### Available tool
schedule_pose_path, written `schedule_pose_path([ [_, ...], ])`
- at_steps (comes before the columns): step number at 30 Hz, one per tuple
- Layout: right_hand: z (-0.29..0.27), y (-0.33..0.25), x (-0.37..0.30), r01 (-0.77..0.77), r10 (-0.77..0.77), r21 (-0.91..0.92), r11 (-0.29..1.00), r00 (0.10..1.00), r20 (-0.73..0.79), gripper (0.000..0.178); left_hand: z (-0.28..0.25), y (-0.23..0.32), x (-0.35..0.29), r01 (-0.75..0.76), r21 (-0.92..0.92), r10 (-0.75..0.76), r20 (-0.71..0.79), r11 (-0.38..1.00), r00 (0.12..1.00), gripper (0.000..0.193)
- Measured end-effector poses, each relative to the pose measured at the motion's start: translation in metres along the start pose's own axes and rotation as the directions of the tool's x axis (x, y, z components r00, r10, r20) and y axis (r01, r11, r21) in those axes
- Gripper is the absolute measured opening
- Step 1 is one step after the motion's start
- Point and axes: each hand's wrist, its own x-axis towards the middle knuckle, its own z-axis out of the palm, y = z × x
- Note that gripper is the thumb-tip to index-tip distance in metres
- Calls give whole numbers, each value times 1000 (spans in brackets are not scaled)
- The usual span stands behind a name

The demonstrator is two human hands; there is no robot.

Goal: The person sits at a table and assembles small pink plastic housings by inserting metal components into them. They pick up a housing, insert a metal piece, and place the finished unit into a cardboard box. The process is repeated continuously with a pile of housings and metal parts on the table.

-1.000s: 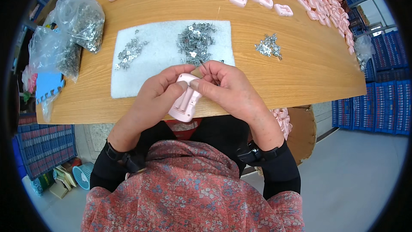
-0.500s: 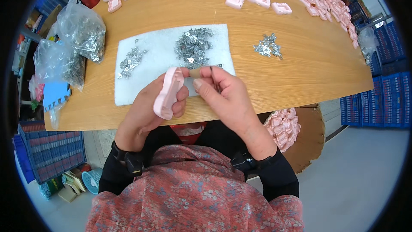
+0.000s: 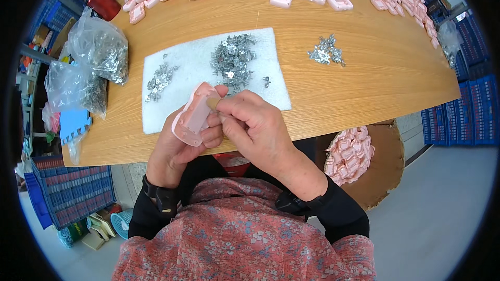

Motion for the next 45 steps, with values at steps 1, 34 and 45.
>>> schedule_pose_path([
  [1, 0, -3, -1, 14, -13, -25, 1000, 1000, 22, 20, -2, -1, 0, -7, 4, 7, 0, 1000, 1000, 43],
  [34, 2, -16, 57, -25, 107, -358, 933, 971, 212, 14, -32, 19, -57, 22, 367, -69, 114, 930, 991, 69],
  [45, 76, 16, 148, 202, 78, -627, 752, 918, 389, 15, -43, 25, -69, -229, 153, 231, 6, 961, 973, 61],
])
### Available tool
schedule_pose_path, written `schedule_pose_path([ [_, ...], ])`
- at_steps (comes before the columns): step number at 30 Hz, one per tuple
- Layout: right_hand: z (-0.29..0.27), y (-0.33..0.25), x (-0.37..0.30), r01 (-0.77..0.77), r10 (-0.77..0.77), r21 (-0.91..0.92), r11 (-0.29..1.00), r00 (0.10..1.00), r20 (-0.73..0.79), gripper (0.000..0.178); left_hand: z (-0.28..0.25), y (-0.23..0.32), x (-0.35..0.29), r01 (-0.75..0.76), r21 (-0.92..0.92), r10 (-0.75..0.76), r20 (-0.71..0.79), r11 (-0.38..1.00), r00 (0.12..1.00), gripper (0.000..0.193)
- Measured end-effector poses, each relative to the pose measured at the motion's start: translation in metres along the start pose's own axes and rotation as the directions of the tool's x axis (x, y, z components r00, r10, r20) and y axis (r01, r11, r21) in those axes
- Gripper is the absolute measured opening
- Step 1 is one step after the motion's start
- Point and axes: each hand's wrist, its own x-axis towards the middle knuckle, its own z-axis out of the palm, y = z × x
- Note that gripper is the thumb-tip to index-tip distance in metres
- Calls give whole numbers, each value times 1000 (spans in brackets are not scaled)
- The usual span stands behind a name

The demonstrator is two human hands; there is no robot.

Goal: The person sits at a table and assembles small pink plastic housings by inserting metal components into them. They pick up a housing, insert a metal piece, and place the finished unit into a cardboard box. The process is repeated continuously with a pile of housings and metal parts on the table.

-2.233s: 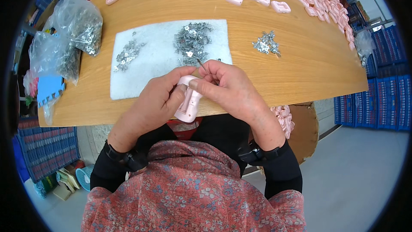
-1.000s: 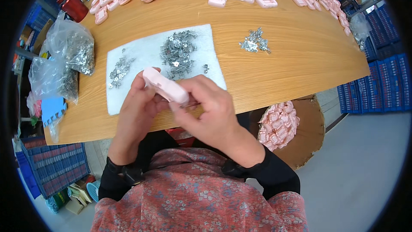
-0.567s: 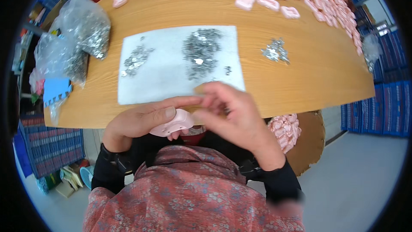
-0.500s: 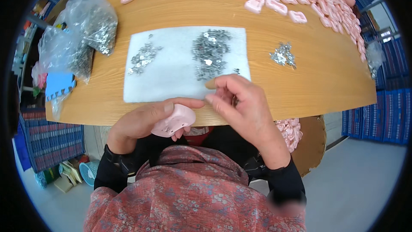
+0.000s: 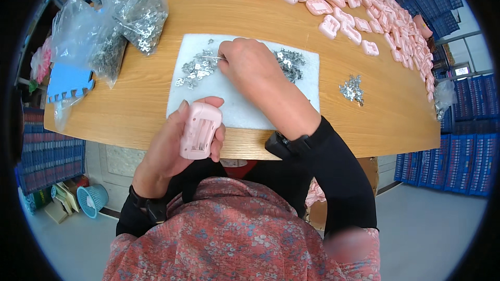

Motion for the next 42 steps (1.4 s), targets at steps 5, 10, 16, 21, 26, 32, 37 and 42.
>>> schedule_pose_path([
  [5, 0, -1, 12, -100, 104, -60, 993, 992, 73, 16, -4, 8, 2, -35, -186, 27, -48, 982, 999, 61],
  [10, -18, -11, -25, -258, 232, 591, 764, 965, 121, 20, -8, 9, 4, -72, -202, 56, -82, 977, 995, 59],
  [16, -12, -33, -74, -232, 203, 803, 548, 969, 141, 13, 2, -2, 14, -21, -221, 9, -57, 975, 998, 60],
  [21, -9, -29, -85, -82, 138, 699, 710, 990, -23, 15, 18, -6, 19, 46, -179, -63, -87, 983, 994, 58],
  [26, -5, -19, -94, -4, 109, 619, 786, 985, -132, 13, 24, -12, 23, 62, -180, -76, -72, 982, 994, 58],
  [32, -3, -11, -103, -8, 119, 623, 782, 983, -137, 12, 27, -13, 22, 52, -168, -70, -100, 984, 992, 57],
  [37, -6, -9, -101, -19, 102, 567, 824, 988, -115, 10, 22, -13, 24, 66, -180, -85, -98, 981, 992, 56],
  [42, -7, -8, -98, 240, -190, 206, 949, 953, -235, 16, 19, -14, 26, 73, -139, -91, -123, 988, 988, 54],
])
